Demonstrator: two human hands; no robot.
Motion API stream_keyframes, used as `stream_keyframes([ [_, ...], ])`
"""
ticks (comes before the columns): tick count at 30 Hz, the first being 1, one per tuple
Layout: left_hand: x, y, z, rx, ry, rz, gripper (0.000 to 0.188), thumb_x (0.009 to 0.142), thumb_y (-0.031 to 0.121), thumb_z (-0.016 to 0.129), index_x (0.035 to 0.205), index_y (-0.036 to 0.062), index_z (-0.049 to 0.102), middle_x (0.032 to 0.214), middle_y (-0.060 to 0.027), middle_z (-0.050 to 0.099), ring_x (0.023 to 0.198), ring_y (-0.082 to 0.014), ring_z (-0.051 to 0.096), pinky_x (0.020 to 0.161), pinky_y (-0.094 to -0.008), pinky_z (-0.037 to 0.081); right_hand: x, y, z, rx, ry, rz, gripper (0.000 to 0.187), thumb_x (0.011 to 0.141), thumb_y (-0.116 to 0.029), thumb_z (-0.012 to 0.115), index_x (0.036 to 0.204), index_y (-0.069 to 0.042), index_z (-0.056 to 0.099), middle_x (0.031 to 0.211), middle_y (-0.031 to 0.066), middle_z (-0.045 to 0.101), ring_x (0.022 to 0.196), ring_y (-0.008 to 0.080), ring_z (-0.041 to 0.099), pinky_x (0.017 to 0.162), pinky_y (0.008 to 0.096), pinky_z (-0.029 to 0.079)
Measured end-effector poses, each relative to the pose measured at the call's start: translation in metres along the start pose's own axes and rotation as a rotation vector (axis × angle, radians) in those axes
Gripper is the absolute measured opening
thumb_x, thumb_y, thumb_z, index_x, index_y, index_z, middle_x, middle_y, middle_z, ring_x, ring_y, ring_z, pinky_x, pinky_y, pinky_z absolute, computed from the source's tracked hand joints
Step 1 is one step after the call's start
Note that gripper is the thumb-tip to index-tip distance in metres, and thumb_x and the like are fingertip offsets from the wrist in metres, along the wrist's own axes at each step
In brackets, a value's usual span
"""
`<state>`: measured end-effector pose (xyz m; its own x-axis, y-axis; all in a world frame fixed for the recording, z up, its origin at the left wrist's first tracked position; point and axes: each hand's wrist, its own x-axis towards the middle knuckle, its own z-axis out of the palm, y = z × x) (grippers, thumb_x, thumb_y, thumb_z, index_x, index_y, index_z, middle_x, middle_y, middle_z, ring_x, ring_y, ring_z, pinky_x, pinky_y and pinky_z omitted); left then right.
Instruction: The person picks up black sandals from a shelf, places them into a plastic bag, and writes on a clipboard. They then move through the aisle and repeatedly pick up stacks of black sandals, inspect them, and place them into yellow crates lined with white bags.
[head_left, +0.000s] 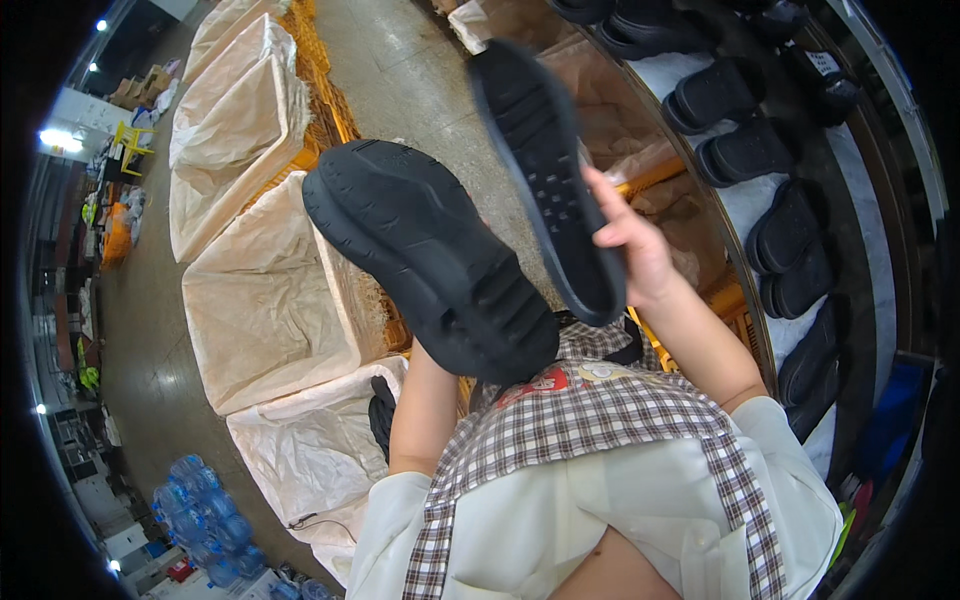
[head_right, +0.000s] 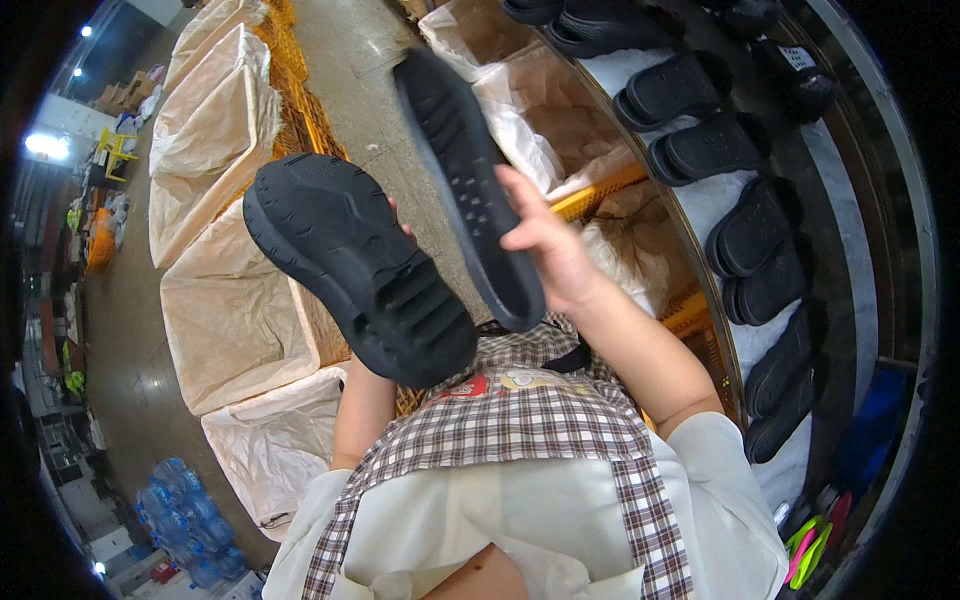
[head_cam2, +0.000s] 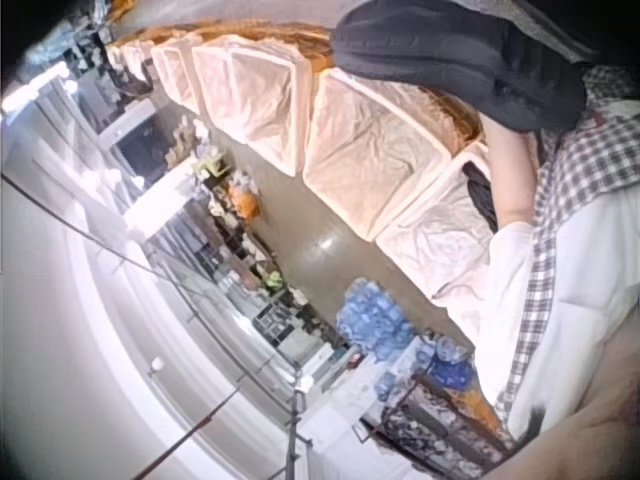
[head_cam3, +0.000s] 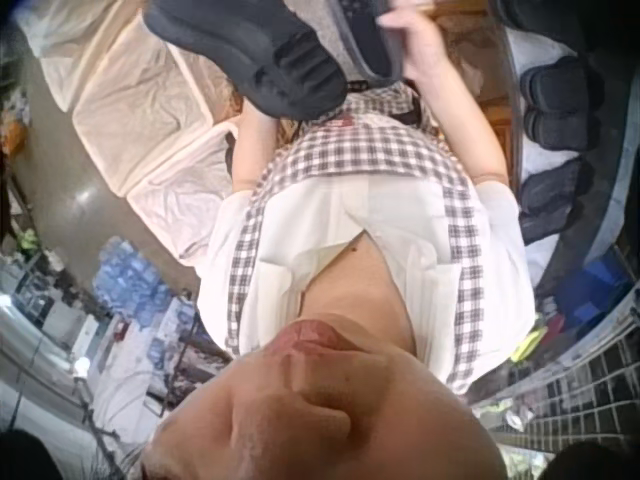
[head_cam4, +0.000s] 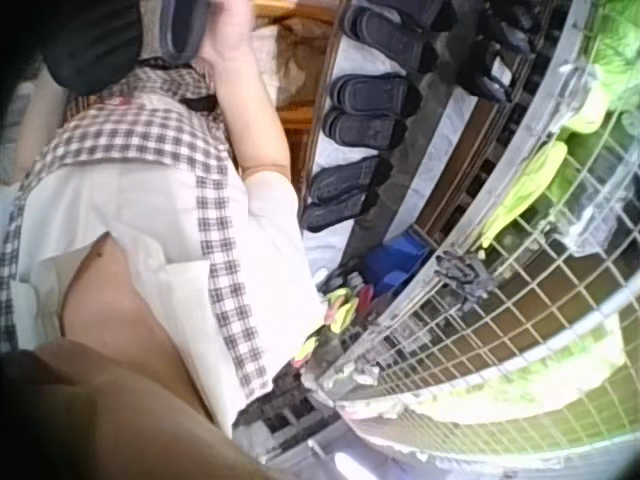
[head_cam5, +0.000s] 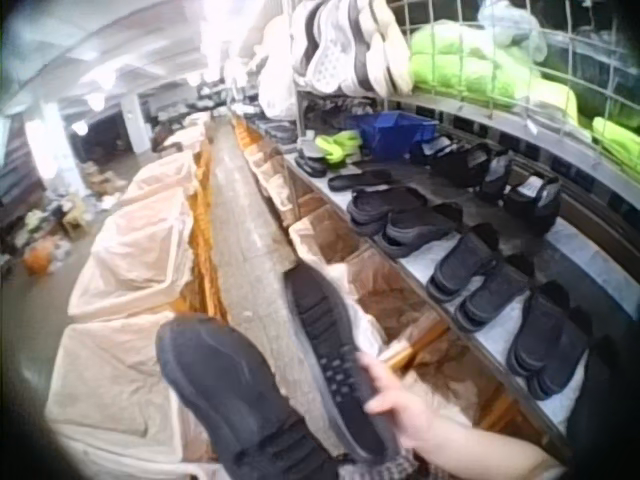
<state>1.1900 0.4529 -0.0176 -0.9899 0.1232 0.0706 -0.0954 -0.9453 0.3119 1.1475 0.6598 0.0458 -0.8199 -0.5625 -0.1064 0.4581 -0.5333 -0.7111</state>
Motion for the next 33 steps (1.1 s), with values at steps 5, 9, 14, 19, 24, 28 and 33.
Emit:
stream_keyframes([
  [5, 0.002, -0.004, 0.0, 0.162, 0.281, -0.103, 0.053, 0.092, 0.034, 0.051, 0.134, 0.0061, 0.037, 0.13, -0.0152, 0.047, 0.108, -0.0246, 0.053, 0.088, -0.0397, 0.05, 0.004, 0.028, 0.011, -0.569, -0.078, 0.02, 0.102, 0.066, -0.018, 0.078, 0.144, -0.005, 0.015, 0.142, 0.0171, 0.024, 0.133, 0.0268, 0.025, 0.109, 0.0348, 0.019],
  [9, 0.004, 0.005, -0.02, -0.109, -0.014, -0.059, 0.058, 0.089, 0.036, 0.054, 0.136, 0.0088, 0.035, 0.132, -0.0128, 0.045, 0.111, -0.025, 0.05, 0.087, -0.0441, 0.05, 0.011, 0.026, 0.007, 0.027, -0.067, 0.169, 0.085, 0.074, -0.005, 0.067, 0.142, 0.0, 0.016, 0.139, 0.0218, 0.033, 0.126, 0.0298, 0.041, 0.103, 0.0388, 0.038],
  [14, 0.002, 0.008, -0.044, -0.417, -0.419, -0.048, 0.066, 0.086, 0.04, 0.058, 0.14, 0.0132, 0.031, 0.134, -0.0089, 0.043, 0.116, -0.0259, 0.044, 0.085, -0.0512, 0.049, 0.013, 0.023, 0.006, 0.471, -0.298, 0.185, 0.077, 0.077, -0.022, 0.062, 0.14, 0.0, 0.023, 0.133, 0.025, 0.042, 0.115, 0.0318, 0.053, 0.092, 0.0419, 0.05],
  [19, -0.006, 0.005, -0.04, -0.467, -0.358, 0.037, 0.065, 0.086, 0.041, 0.056, 0.14, 0.0162, 0.032, 0.137, -0.0088, 0.04, 0.117, -0.0275, 0.042, 0.082, -0.0557, 0.049, 0.008, 0.024, -0.001, 0.421, -0.198, 0.207, 0.077, 0.075, -0.02, 0.061, 0.14, -0.002, 0.024, 0.13, 0.0242, 0.046, 0.108, 0.0289, 0.058, 0.083, 0.0377, 0.056],
  [24, -0.016, 0.014, -0.02, 0.209, 0.263, 0.138, 0.045, 0.094, 0.036, 0.048, 0.129, 0.0073, 0.045, 0.126, -0.0116, 0.048, 0.108, -0.0299, 0.052, 0.085, -0.0411, 0.052, 0.001, 0.03, -0.015, 0.056, -0.042, 0.127, 0.08, 0.073, -0.011, 0.061, 0.142, -0.003, 0.021, 0.134, 0.02, 0.041, 0.117, 0.027, 0.051, 0.095, 0.037, 0.046],
  [28, -0.01, 0.008, -0.008, 0.826, 0.385, 0.056, 0.035, 0.097, 0.021, 0.044, 0.125, 0.0007, 0.045, 0.113, -0.0101, 0.055, 0.097, -0.0197, 0.056, 0.084, -0.0331, 0.048, 0.004, 0.054, -0.02, -0.097, -0.001, 0.22, 0.084, 0.07, -0.003, 0.058, 0.143, -0.005, 0.018, 0.142, 0.0155, 0.028, 0.129, 0.0235, 0.035, 0.104, 0.0323, 0.033],
  [33, -0.014, 0.017, -0.001, 0.284, 0.324, -0.082, 0.043, 0.089, 0.036, 0.054, 0.119, 0.0067, 0.047, 0.101, -0.0069, 0.052, 0.08, -0.0187, 0.05, 0.067, -0.034, 0.047, 0.003, 0.073, -0.038, 0.422, -0.087, 0.239, 0.075, 0.072, -0.016, 0.054, 0.141, -0.006, 0.024, 0.129, 0.0181, 0.047, 0.111, 0.0278, 0.055, 0.095, 0.0384, 0.047],
])
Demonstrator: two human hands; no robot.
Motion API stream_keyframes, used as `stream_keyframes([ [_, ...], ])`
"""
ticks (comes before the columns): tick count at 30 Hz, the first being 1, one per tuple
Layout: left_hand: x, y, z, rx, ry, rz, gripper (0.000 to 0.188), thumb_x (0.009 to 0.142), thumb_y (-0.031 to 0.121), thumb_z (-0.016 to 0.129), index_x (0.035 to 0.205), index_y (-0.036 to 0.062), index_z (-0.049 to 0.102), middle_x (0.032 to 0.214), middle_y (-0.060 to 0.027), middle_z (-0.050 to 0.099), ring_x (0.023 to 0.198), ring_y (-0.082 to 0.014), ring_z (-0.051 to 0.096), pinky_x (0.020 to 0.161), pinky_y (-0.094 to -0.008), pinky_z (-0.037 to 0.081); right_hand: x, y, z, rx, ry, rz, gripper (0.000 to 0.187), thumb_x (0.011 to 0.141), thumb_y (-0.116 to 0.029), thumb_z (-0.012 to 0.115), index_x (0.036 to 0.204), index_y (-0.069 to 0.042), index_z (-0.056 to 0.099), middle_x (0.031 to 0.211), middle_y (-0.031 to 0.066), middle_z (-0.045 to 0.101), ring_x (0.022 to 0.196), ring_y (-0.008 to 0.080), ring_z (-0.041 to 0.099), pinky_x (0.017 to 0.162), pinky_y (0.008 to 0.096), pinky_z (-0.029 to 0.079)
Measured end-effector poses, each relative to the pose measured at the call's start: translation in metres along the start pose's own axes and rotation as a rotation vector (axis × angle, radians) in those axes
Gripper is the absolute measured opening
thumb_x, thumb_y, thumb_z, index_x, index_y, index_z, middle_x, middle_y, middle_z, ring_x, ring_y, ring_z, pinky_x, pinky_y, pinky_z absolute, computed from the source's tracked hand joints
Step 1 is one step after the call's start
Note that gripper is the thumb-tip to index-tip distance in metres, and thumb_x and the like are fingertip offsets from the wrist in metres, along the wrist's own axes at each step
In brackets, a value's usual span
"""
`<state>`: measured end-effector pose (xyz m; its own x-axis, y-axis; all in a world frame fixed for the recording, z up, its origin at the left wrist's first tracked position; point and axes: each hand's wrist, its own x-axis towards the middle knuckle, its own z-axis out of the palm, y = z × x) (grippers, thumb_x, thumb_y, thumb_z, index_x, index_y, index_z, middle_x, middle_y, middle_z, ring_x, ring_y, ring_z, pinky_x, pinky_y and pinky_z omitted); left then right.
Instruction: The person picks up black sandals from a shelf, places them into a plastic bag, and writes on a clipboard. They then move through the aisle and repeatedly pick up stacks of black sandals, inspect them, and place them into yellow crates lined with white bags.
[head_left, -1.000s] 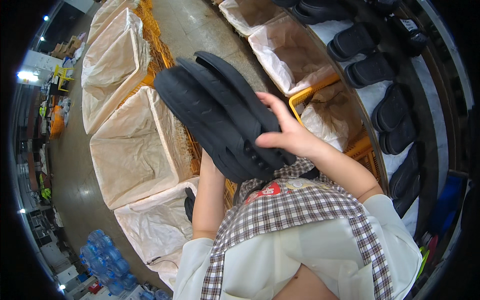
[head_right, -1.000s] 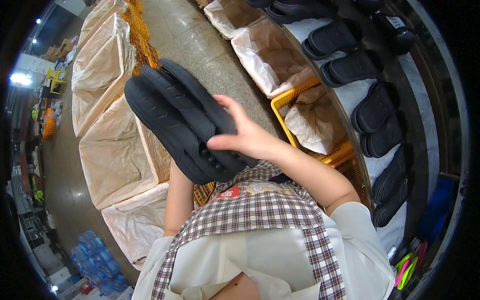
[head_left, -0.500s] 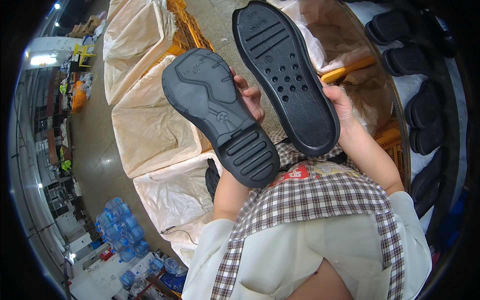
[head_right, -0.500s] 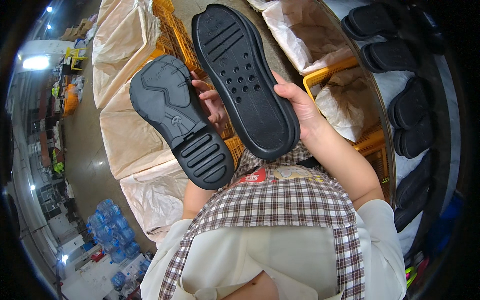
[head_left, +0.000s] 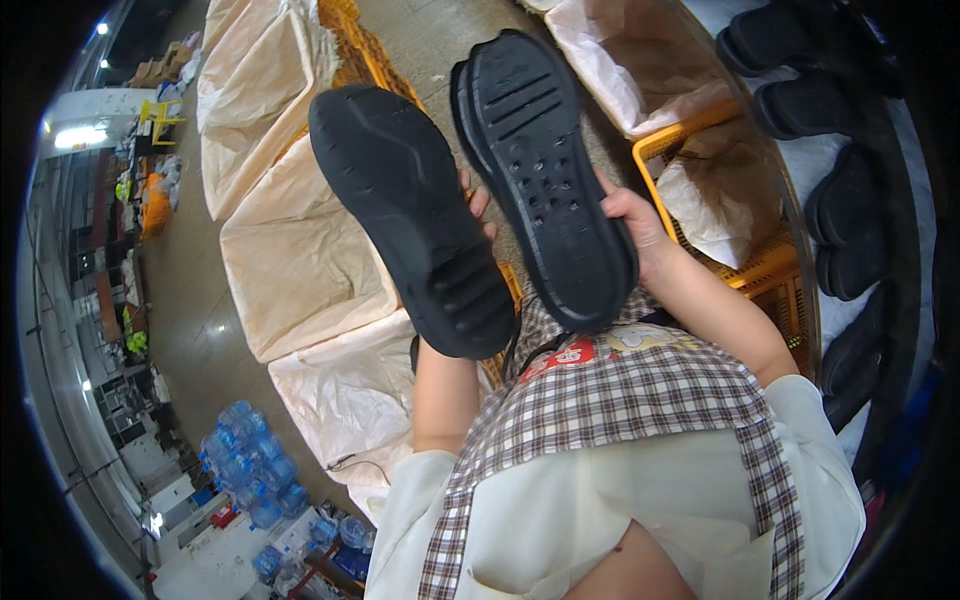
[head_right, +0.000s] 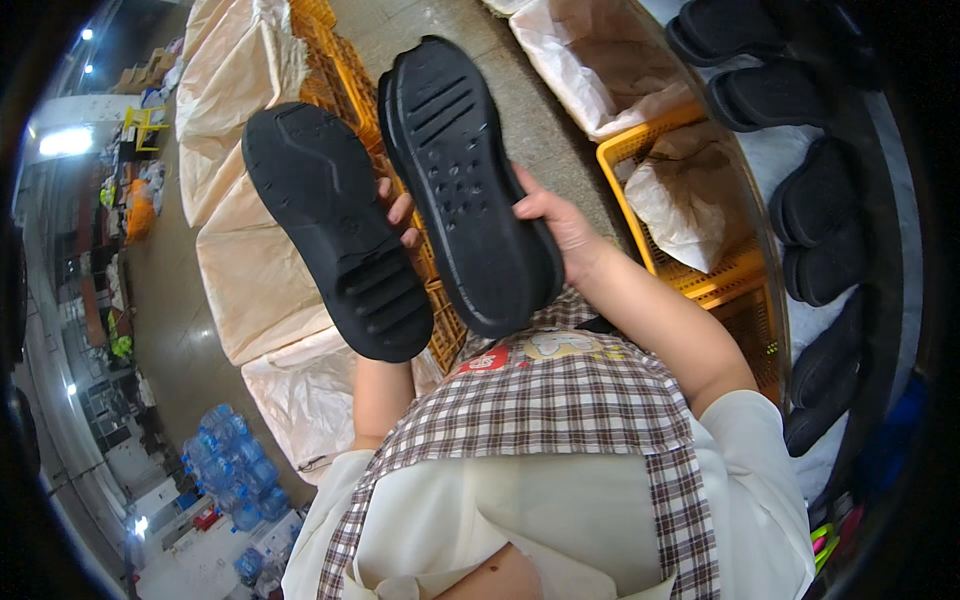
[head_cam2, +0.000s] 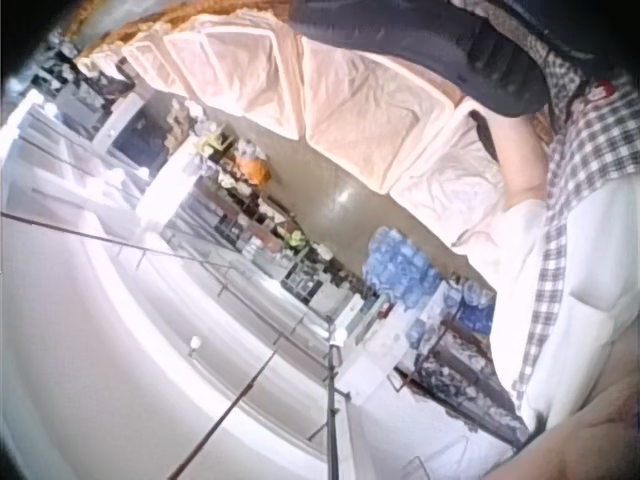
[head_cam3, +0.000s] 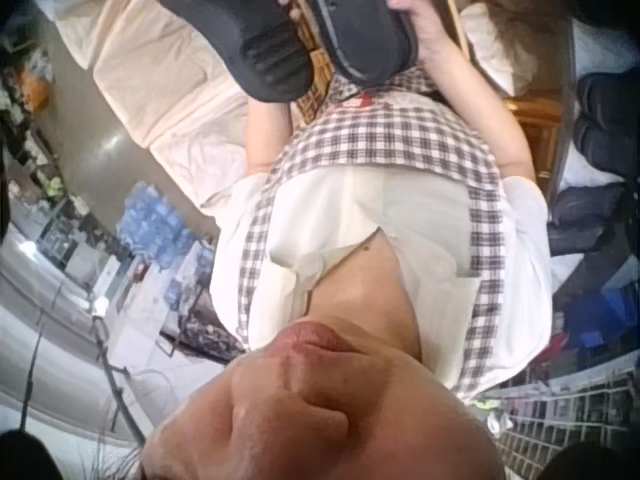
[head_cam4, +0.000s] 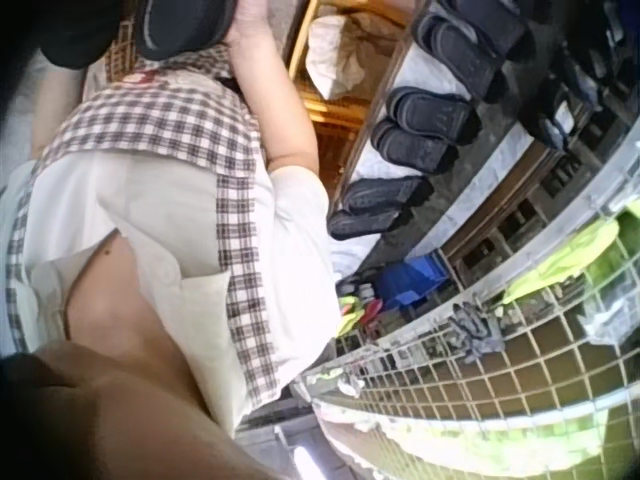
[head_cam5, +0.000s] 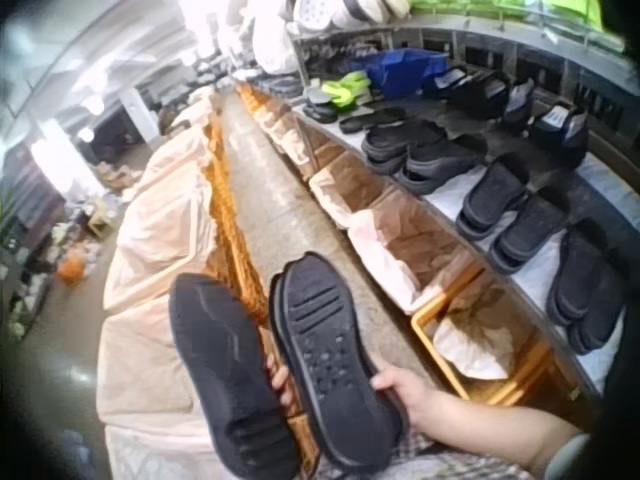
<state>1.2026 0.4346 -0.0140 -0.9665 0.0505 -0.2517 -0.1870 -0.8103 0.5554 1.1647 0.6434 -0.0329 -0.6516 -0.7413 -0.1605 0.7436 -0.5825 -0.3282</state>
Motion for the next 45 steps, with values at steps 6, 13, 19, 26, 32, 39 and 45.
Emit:
stream_keyframes([
  [6, -0.003, -0.001, -0.02, -0.692, -0.51, 0.006, 0.064, 0.086, 0.039, 0.056, 0.139, 0.0098, 0.035, 0.107, -0.0069, 0.052, 0.083, -0.0181, 0.046, 0.061, -0.0329, 0.046, 0.009, 0.002, -0.011, 0.199, -0.011, 0.098, 0.057, 0.076, -0.014, 0.049, 0.131, -0.001, 0.041, 0.114, 0.0181, 0.059, 0.095, 0.0255, 0.064, 0.081, 0.036, 0.055],
  [13, -0.025, 0.005, -0.013, -0.271, -0.165, 0.137, 0.047, 0.091, 0.024, 0.053, 0.133, 0.0085, 0.041, 0.111, -0.0054, 0.053, 0.092, -0.0182, 0.05, 0.066, -0.0338, 0.049, 0.008, -0.002, 0.011, -0.132, 0.056, -0.058, 0.073, 0.072, -0.012, 0.052, 0.14, -0.006, 0.026, 0.128, 0.019, 0.047, 0.11, 0.0274, 0.056, 0.092, 0.0386, 0.049],
  [19, -0.023, -0.007, 0.012, 0.104, 0.127, 0.231, 0.052, 0.094, 0.038, 0.048, 0.129, 0.0002, 0.042, 0.119, -0.0115, 0.056, 0.105, -0.0211, 0.058, 0.089, -0.03, 0.047, 0.016, 0.007, 0.025, -0.37, 0.07, -0.06, 0.08, 0.07, -0.004, 0.051, 0.142, -0.004, 0.017, 0.135, 0.0166, 0.038, 0.121, 0.0268, 0.046, 0.1, 0.036, 0.042],
  [26, -0.023, 0.0, -0.011, -0.592, -0.433, 0.154, 0.051, 0.094, 0.037, 0.046, 0.129, -0.0004, 0.042, 0.121, -0.013, 0.055, 0.106, -0.0231, 0.057, 0.091, -0.0323, 0.046, 0.018, -0.006, 0.037, -0.376, -0.002, -0.008, 0.08, 0.071, -0.005, 0.052, 0.142, -0.005, 0.015, 0.135, 0.0181, 0.036, 0.121, 0.0269, 0.046, 0.097, 0.0356, 0.045],
  [32, -0.024, -0.009, -0.009, -0.555, -0.358, 0.235, 0.051, 0.094, 0.037, 0.045, 0.128, -0.001, 0.043, 0.122, -0.0143, 0.054, 0.108, -0.0248, 0.056, 0.092, -0.0343, 0.046, 0.032, -0.021, 0.04, -0.399, 0.022, 0.104, 0.079, 0.071, -0.003, 0.052, 0.141, -0.004, 0.016, 0.136, 0.0166, 0.034, 0.124, 0.0263, 0.041, 0.102, 0.036, 0.037],
  [39, -0.031, -0.016, 0.022, -0.196, 0.147, 0.279, 0.05, 0.094, 0.036, 0.043, 0.128, -0.0017, 0.044, 0.123, -0.0158, 0.054, 0.109, -0.0267, 0.055, 0.093, -0.0366, 0.046, 0.055, -0.021, 0.028, -0.871, -0.117, 0.076, 0.077, 0.073, -0.007, 0.061, 0.14, -0.002, 0.022, 0.136, 0.0174, 0.033, 0.13, 0.0261, 0.031, 0.107, 0.0347, 0.025],
  [45, -0.025, -0.017, 0.015, -0.134, 0.363, 0.252, 0.05, 0.094, 0.035, 0.041, 0.128, -0.0022, 0.044, 0.124, -0.017, 0.053, 0.111, -0.0284, 0.055, 0.094, -0.0386, 0.046, 0.077, -0.015, 0.02, -0.797, -0.316, 0.191, 0.066, 0.089, -0.019, 0.059, 0.141, -0.001, 0.023, 0.14, 0.0155, 0.033, 0.131, 0.0235, 0.031, 0.108, 0.0343, 0.024],
])
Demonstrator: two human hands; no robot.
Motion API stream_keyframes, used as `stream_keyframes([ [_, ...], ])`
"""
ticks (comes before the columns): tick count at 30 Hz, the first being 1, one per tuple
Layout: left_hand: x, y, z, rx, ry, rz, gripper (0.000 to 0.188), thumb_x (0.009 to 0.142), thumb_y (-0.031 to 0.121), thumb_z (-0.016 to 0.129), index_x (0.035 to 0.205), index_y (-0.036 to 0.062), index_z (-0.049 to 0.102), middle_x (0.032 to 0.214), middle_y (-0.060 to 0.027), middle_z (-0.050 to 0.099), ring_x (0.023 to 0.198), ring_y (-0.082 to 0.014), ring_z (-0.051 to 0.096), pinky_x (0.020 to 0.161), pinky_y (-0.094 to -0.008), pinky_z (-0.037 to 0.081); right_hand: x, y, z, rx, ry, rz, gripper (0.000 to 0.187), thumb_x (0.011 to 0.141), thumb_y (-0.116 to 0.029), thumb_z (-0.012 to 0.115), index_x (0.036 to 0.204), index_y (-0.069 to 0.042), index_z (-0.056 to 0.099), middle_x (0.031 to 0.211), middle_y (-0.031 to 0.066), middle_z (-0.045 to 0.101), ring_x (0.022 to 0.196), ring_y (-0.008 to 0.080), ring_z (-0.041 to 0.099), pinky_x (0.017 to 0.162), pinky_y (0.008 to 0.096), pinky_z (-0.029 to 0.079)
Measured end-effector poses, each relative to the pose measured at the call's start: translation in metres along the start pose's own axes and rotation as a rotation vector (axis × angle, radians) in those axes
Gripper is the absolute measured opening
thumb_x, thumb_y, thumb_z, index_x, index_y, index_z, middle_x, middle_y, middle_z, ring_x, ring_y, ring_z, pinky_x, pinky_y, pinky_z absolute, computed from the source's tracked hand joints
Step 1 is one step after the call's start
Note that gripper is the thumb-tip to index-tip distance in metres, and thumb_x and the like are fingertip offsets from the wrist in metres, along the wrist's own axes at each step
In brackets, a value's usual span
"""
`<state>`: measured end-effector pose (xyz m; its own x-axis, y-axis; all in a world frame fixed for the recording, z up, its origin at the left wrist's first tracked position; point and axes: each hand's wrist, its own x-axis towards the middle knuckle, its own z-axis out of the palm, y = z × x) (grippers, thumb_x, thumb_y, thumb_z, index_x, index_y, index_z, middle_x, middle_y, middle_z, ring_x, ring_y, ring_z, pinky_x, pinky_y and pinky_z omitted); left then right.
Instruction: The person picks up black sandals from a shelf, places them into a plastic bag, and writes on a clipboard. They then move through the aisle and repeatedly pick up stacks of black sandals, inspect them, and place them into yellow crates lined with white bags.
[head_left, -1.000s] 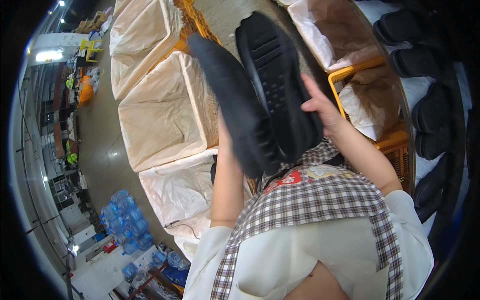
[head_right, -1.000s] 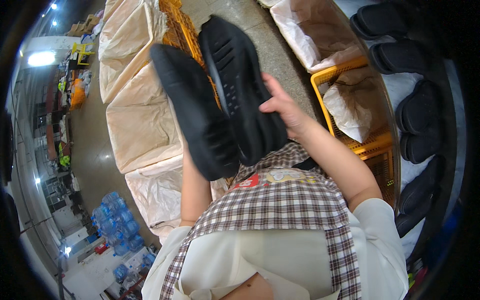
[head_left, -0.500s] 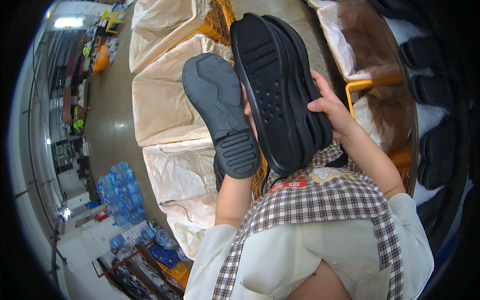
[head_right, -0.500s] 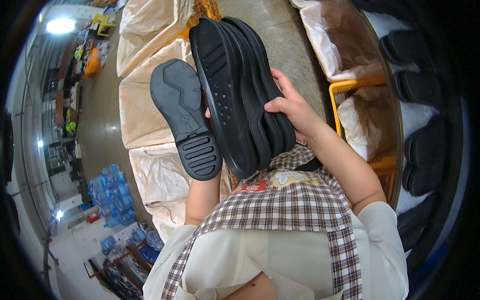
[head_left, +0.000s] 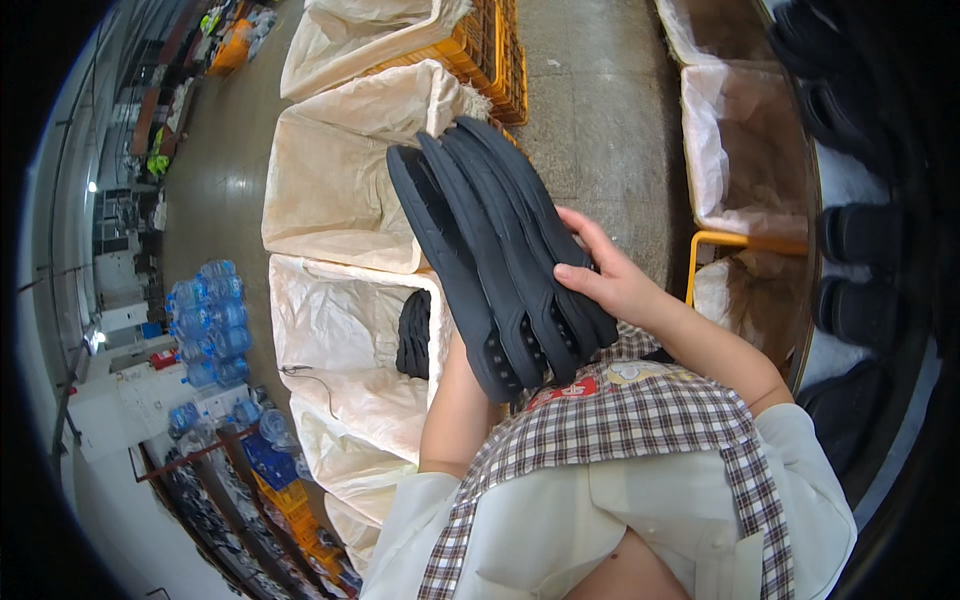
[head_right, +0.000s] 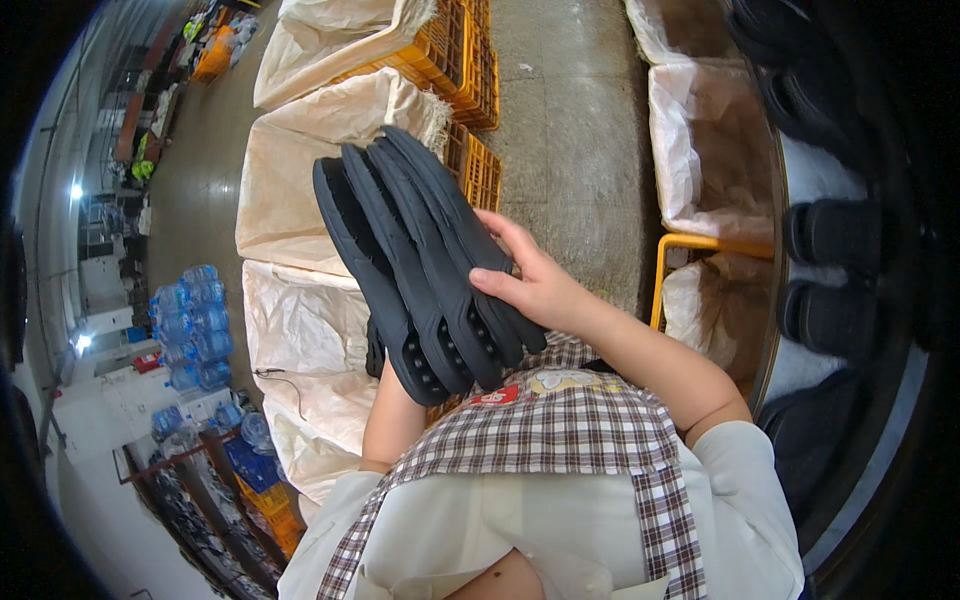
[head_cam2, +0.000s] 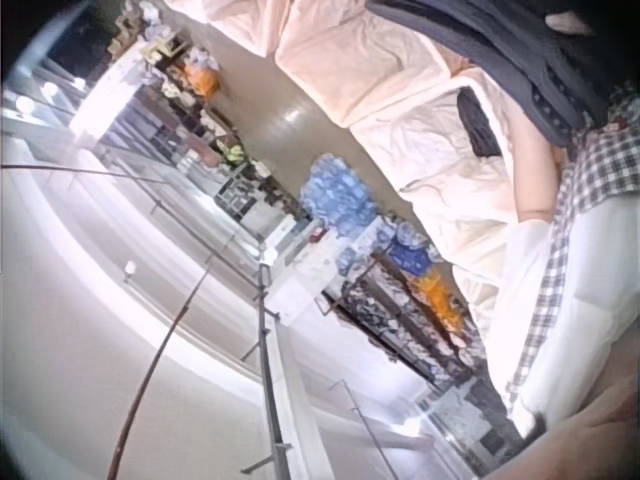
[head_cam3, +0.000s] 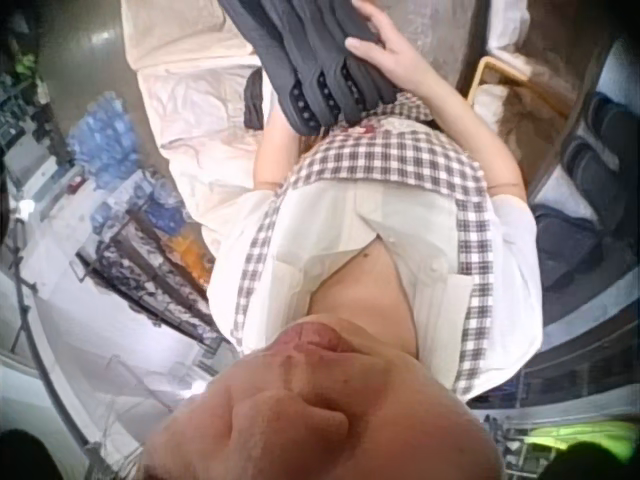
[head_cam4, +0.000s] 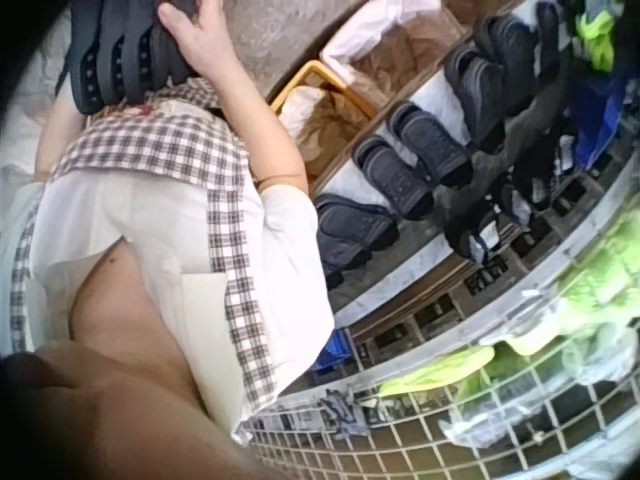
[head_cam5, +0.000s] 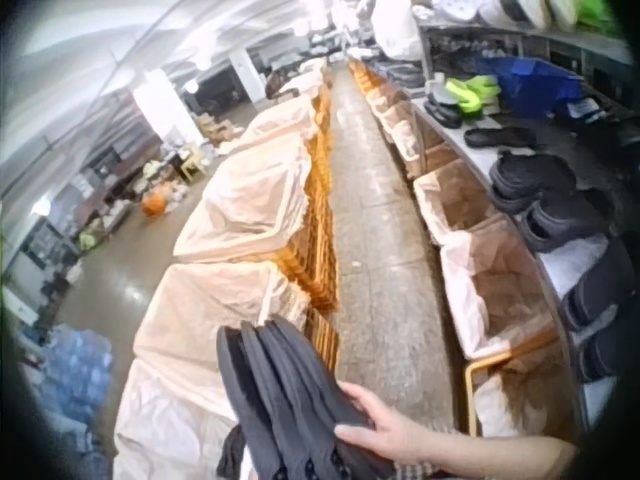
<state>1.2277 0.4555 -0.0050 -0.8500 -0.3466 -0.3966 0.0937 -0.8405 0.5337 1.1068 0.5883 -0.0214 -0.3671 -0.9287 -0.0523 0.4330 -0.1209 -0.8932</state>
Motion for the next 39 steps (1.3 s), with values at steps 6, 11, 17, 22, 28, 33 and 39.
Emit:
stream_keyframes([
  [6, 0.049, 0.013, -0.045, -0.196, 0.173, -0.087, 0.048, 0.089, 0.027, 0.045, 0.126, -0.0041, 0.046, 0.122, -0.0204, 0.054, 0.11, -0.0299, 0.055, 0.096, -0.042, 0.044, 0.057, 0.02, -0.024, 0.099, 0.027, 0.288, 0.056, 0.097, -0.028, 0.043, 0.142, -0.001, 0.023, 0.142, 0.0125, 0.032, 0.132, 0.0198, 0.029, 0.108, 0.0321, 0.024],
  [11, 0.096, 0.066, -0.098, -0.108, 0.259, 0.037, 0.05, 0.082, 0.024, 0.055, 0.123, -0.0037, 0.049, 0.117, -0.0168, 0.058, 0.106, -0.0285, 0.057, 0.096, -0.0388, 0.043, 0.129, 0.036, -0.028, -0.582, 0.136, 0.058, 0.053, 0.097, -0.032, 0.04, 0.142, -0.006, 0.027, 0.138, 0.0141, 0.031, 0.122, 0.0273, 0.039, 0.106, 0.0376, 0.027],
  [17, 0.149, 0.25, -0.239, 0.325, 0.682, 0.716, 0.074, 0.073, 0.008, 0.072, 0.133, 0.0002, 0.03, 0.125, -0.0174, 0.046, 0.112, -0.0288, 0.049, 0.095, -0.0396, 0.044, 0.19, 0.034, -0.067, -0.569, 0.313, 0.115, 0.039, 0.09, -0.015, 0.057, 0.126, -0.005, 0.046, 0.123, 0.0078, 0.041, 0.105, 0.0154, 0.047, 0.085, 0.0272, 0.044],
  [22, 0.214, 0.266, -0.385, 1.65, 1.184, 0.595, 0.095, 0.058, 0.024, 0.082, 0.136, 0.0065, 0.031, 0.122, -0.0241, 0.046, 0.113, -0.0395, 0.044, 0.099, -0.0458, 0.034, 0.193, 0.064, -0.075, -0.567, 0.444, 0.527, 0.031, 0.086, -0.007, 0.06, 0.116, -0.004, 0.052, 0.106, 0.0045, 0.049, 0.092, 0.0127, 0.052, 0.081, 0.0252, 0.044],
  [28, 0.28, 0.124, -0.464, 2.111, 1.132, -0.26, 0.108, 0.059, 0.04, 0.08, 0.145, 0.0183, 0.018, 0.129, -0.023, 0.038, 0.122, -0.0394, 0.037, 0.102, -0.056, 0.025, 0.184, 0.074, -0.061, -0.939, 0.26, 0.72, 0.029, 0.082, -0.012, 0.064, 0.107, -0.002, 0.055, 0.103, 0.0127, 0.053, 0.093, 0.0237, 0.054, 0.077, 0.0321, 0.046],
  [33, 0.275, 0.111, -0.504, 1.804, 0.773, -0.279, 0.12, 0.057, 0.047, 0.082, 0.143, 0.0016, 0.011, 0.137, -0.0274, 0.032, 0.127, -0.0399, 0.032, 0.107, -0.0466, 0.024, 0.192, 0.07, -0.06, -0.873, 0.392, 0.938, 0.03, 0.084, -0.015, 0.063, 0.109, -0.001, 0.055, 0.103, 0.0141, 0.054, 0.094, 0.0248, 0.057, 0.08, 0.0351, 0.047],
  [39, 0.232, 0.111, -0.523, 1.844, 0.409, -0.052, 0.115, 0.056, 0.033, 0.085, 0.142, -0.0024, 0.017, 0.144, -0.0249, 0.026, 0.134, -0.0358, 0.025, 0.113, -0.0404, 0.018, 0.176, 0.061, -0.061, -0.899, 0.415, 0.847, 0.033, 0.084, -0.02, 0.061, 0.11, 0.0, 0.056, 0.1, 0.0166, 0.057, 0.094, 0.0283, 0.057, 0.082, 0.0361, 0.046],
])
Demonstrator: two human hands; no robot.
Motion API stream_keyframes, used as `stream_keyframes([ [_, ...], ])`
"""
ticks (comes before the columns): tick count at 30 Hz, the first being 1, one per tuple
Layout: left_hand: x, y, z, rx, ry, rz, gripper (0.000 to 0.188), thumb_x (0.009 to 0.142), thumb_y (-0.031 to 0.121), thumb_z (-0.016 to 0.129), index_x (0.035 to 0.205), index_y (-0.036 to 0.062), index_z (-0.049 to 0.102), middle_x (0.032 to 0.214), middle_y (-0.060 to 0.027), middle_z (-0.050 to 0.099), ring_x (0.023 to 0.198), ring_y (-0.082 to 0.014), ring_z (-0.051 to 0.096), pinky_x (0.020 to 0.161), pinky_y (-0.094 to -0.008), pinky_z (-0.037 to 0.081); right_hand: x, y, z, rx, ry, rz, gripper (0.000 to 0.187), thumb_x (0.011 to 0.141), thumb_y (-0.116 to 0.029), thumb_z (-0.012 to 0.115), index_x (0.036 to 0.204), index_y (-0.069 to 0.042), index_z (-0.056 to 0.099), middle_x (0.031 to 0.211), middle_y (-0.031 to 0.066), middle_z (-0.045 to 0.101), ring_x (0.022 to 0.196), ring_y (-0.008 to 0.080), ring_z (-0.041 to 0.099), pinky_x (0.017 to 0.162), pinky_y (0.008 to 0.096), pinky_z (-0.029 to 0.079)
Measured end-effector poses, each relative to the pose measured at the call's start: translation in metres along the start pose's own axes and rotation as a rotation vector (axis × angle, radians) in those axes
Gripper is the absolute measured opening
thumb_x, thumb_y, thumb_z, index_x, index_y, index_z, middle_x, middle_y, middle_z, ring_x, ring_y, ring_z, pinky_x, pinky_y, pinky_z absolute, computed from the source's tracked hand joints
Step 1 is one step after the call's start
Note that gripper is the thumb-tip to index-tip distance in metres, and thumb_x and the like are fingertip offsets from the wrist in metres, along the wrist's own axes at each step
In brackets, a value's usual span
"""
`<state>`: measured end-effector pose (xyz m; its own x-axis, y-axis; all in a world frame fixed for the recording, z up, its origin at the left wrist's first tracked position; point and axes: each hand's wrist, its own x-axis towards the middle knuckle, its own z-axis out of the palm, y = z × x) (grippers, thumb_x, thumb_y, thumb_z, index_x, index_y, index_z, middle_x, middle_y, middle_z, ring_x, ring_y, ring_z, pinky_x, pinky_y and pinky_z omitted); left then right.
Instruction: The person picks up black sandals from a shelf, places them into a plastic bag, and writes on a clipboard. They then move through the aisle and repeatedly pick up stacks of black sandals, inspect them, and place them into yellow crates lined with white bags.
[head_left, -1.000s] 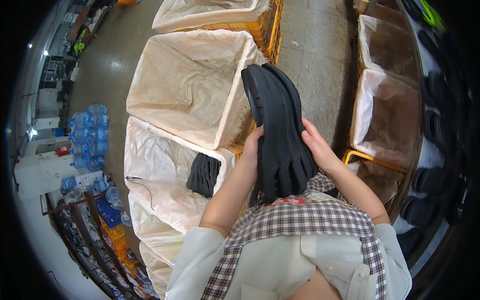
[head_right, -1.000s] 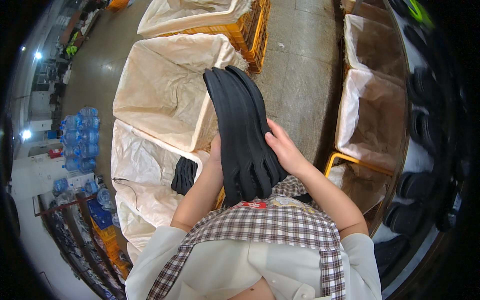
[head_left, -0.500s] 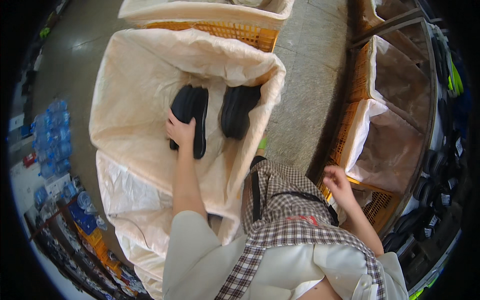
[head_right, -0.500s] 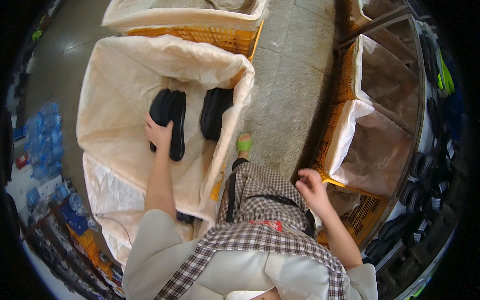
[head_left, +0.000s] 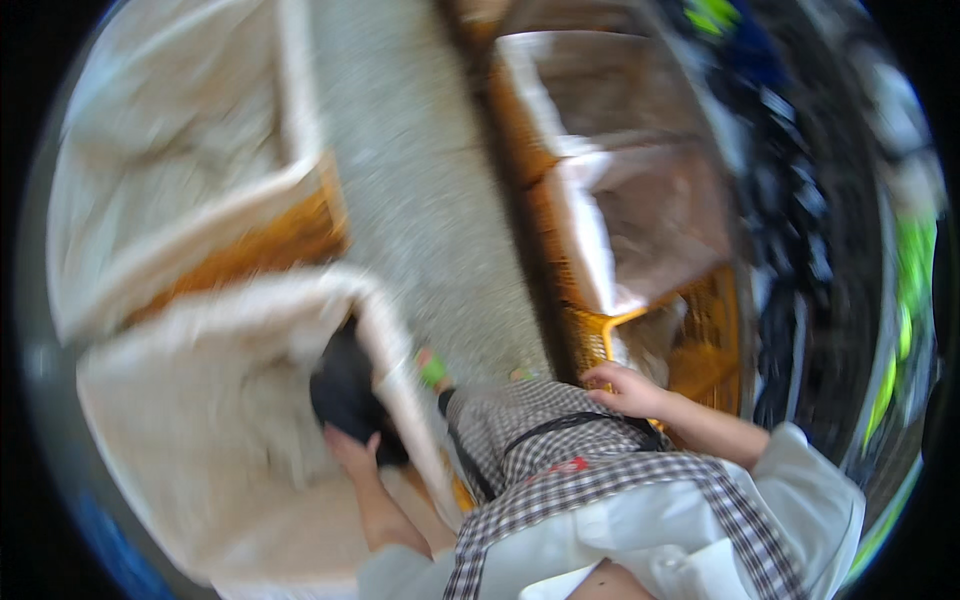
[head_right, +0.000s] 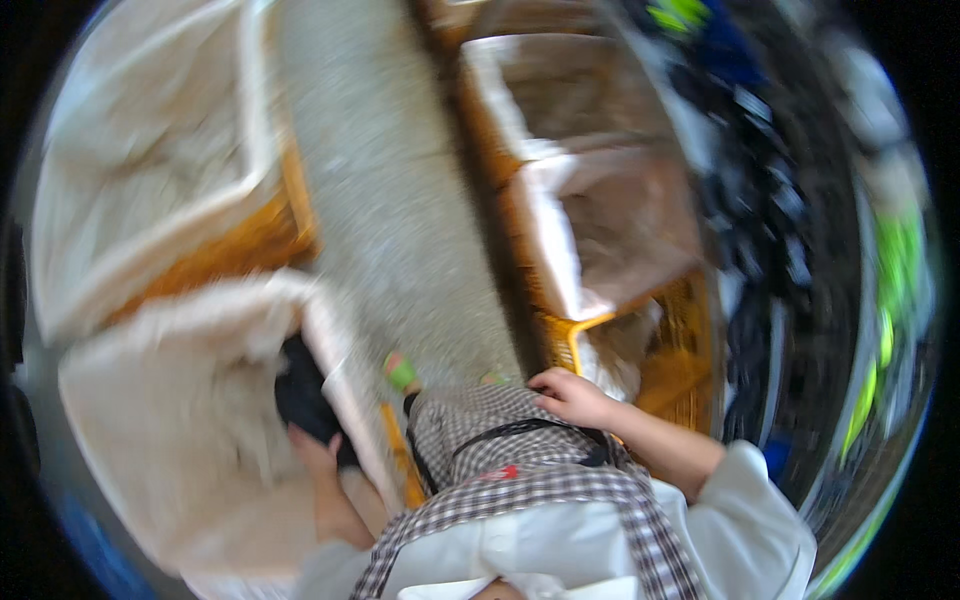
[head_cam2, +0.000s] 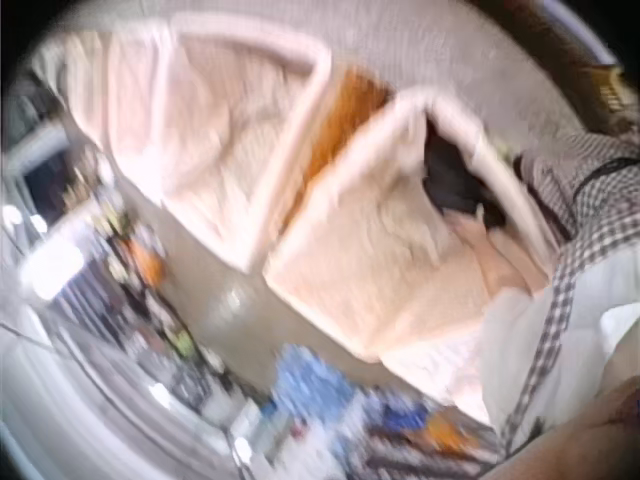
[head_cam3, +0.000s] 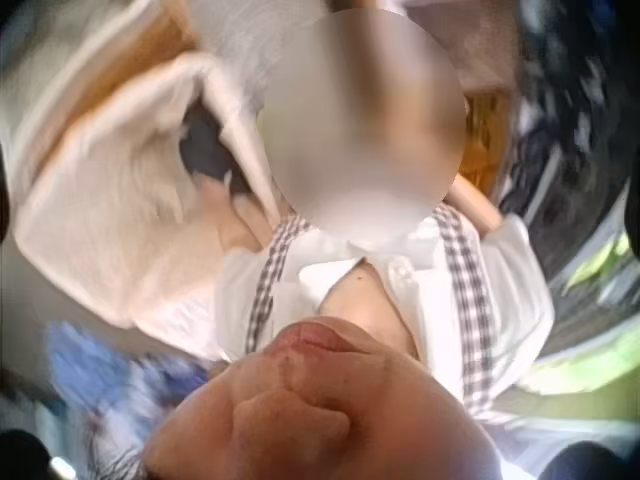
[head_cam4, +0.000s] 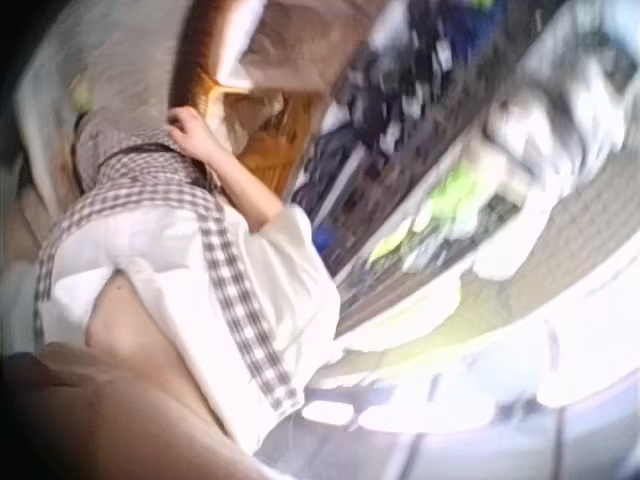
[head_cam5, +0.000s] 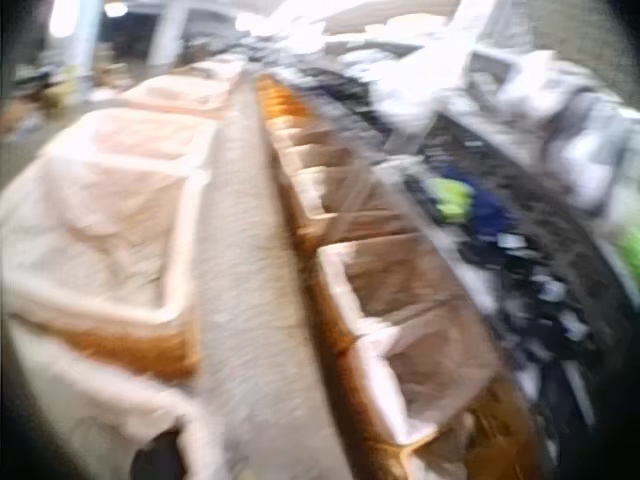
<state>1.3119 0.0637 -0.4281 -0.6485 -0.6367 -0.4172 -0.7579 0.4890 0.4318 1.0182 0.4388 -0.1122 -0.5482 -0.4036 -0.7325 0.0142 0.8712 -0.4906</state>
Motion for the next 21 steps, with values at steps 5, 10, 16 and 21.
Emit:
stream_keyframes([
  [5, 0.002, 0.037, -0.019, 0.364, -0.274, -0.313, 0.119, 0.065, 0.046, 0.077, 0.142, -0.0046, 0.002, 0.149, -0.0214, 0.013, 0.136, -0.0337, 0.019, 0.113, -0.0403, 0.016, -0.014, 0.009, -0.005, -0.108, 0.052, -0.207, 0.026, 0.085, -0.022, 0.057, 0.107, -0.007, 0.056, 0.1, 0.0148, 0.058, 0.099, 0.0327, 0.056, 0.084, 0.0417, 0.045],
  [10, 0.035, 0.137, -0.079, 0.316, 0.091, -0.05, 0.103, 0.07, 0.042, 0.073, 0.138, -0.0048, 0.012, 0.143, -0.0231, 0.021, 0.13, -0.0356, 0.026, 0.109, -0.0427, 0.022, -0.058, 0.017, -0.085, -0.13, 0.69, -0.525, 0.026, 0.082, -0.016, 0.06, 0.106, -0.005, 0.057, 0.097, 0.011, 0.059, 0.094, 0.028, 0.056, 0.083, 0.0391, 0.046],
  [16, 0.043, 0.305, -0.161, 0.017, 0.655, 0.226, 0.085, 0.077, 0.038, 0.069, 0.134, -0.0049, 0.024, 0.136, -0.0252, 0.031, 0.122, -0.0379, 0.034, 0.103, -0.0456, 0.029, -0.161, 0.149, -0.238, 0.502, 1.765, -0.424, 0.023, 0.084, 0.001, 0.053, 0.106, -0.005, 0.052, 0.094, 0.0018, 0.053, 0.087, 0.0114, 0.051, 0.08, 0.0239, 0.043],
  [21, 0.01, 0.432, -0.207, -0.276, 0.971, 0.456, 0.07, 0.082, 0.035, 0.065, 0.13, -0.005, 0.034, 0.13, -0.0269, 0.039, 0.116, -0.0399, 0.041, 0.098, -0.048, 0.034, -0.227, 0.37, -0.358, 0.633, 2.415, 0.118, 0.043, 0.077, -0.007, 0.065, 0.116, -0.003, 0.046, 0.094, 0.0077, 0.052, 0.082, 0.0154, 0.05, 0.074, 0.0277, 0.044],
])
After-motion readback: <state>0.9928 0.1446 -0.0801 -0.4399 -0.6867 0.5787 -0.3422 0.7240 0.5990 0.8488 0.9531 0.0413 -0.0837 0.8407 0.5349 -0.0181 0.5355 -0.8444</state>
